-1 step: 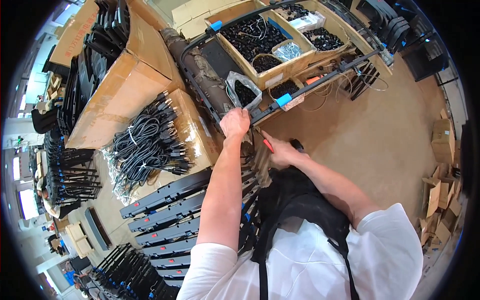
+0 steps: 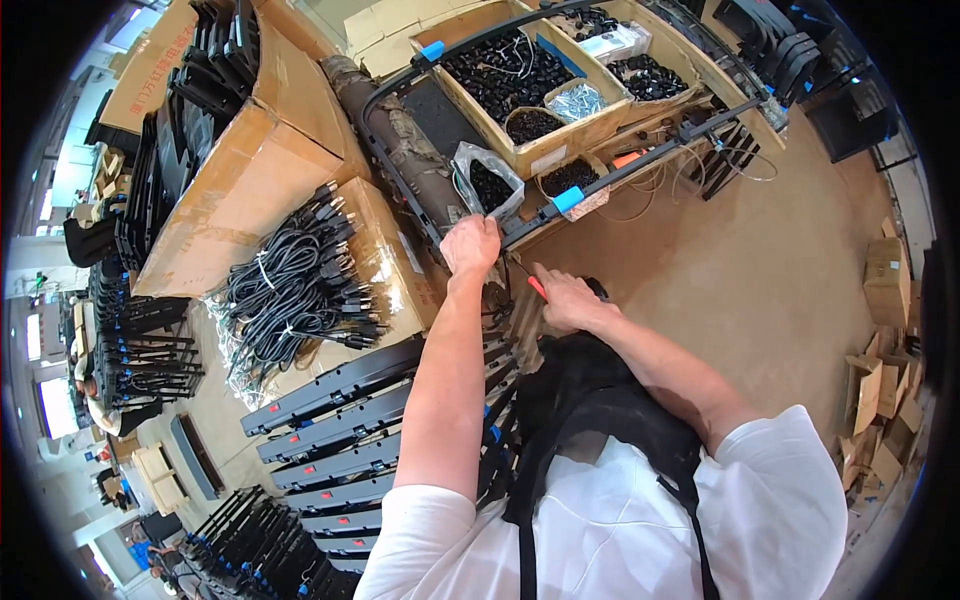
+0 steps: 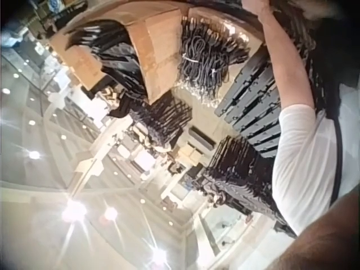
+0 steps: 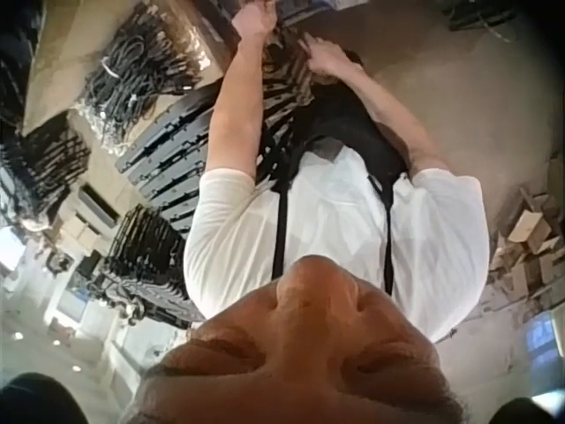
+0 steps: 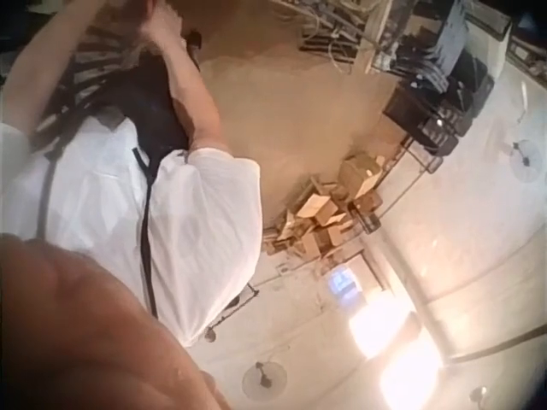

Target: Assembling components into a plastic housing using tools and electrical wiring in a factory setting.

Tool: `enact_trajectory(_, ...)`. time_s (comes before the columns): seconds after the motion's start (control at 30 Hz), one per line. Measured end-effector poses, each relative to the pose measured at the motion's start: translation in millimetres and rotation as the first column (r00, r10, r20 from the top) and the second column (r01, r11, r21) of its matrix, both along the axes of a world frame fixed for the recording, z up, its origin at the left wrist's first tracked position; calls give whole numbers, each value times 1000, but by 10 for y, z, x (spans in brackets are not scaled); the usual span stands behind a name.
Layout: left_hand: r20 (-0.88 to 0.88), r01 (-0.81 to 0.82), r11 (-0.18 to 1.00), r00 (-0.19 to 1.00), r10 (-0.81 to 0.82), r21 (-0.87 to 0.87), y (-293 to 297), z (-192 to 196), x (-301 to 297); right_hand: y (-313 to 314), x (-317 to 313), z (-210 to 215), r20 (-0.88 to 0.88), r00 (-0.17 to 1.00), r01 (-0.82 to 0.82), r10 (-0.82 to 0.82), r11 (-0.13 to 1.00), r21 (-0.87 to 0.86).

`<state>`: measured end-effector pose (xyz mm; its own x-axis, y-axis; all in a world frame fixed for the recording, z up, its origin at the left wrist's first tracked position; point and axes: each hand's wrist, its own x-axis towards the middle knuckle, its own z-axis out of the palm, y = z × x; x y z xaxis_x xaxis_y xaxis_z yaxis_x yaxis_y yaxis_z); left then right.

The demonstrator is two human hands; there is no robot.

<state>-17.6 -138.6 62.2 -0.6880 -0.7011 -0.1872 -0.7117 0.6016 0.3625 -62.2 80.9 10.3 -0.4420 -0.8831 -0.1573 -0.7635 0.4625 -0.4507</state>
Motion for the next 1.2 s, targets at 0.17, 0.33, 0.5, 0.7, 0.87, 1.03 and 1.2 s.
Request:
enact_trajectory(0.17, 14, -66, 998, 998, 67, -19, -102, -79, 178, -78, 29, 462, 876, 456, -35, -155, 981, 192)
enact_trajectory(0.33, -17, -30, 998, 999, 30, -52, 28, -65, -72, 412, -384, 116, 782, 571, 162, -250, 968, 190)
enact_trajectory(0.5, 23, -40, 999, 999, 41, -26, -67, 109, 43, -148, -884, -32, 661, 524, 147, -537, 822, 551)
enact_trajectory(0.7, -6, -37, 998, 999, 37, 42, 136, 108, -283, -498, -1451, -1999, 767, 466, 524, -440, 836, 161)
enact_trajectory(0.87, -67, -168, 985, 984, 165, -40, 71, 44, 125, -916, -1012, -2447, 877, -74, 378, -475, 801, 465)
enact_trajectory(1.03, -198, -358, 934, 916, 348, -15, 171, 203, 63, -589, -1474, -2192, 743, -439, -58, -505, 841, 538)
enact_trajectory(1.2, -603, -533, 755, 474, 641, 383, -141, 300, -30, -137, -2085, -1619, 845, 323, -127, -426, 865, 485)
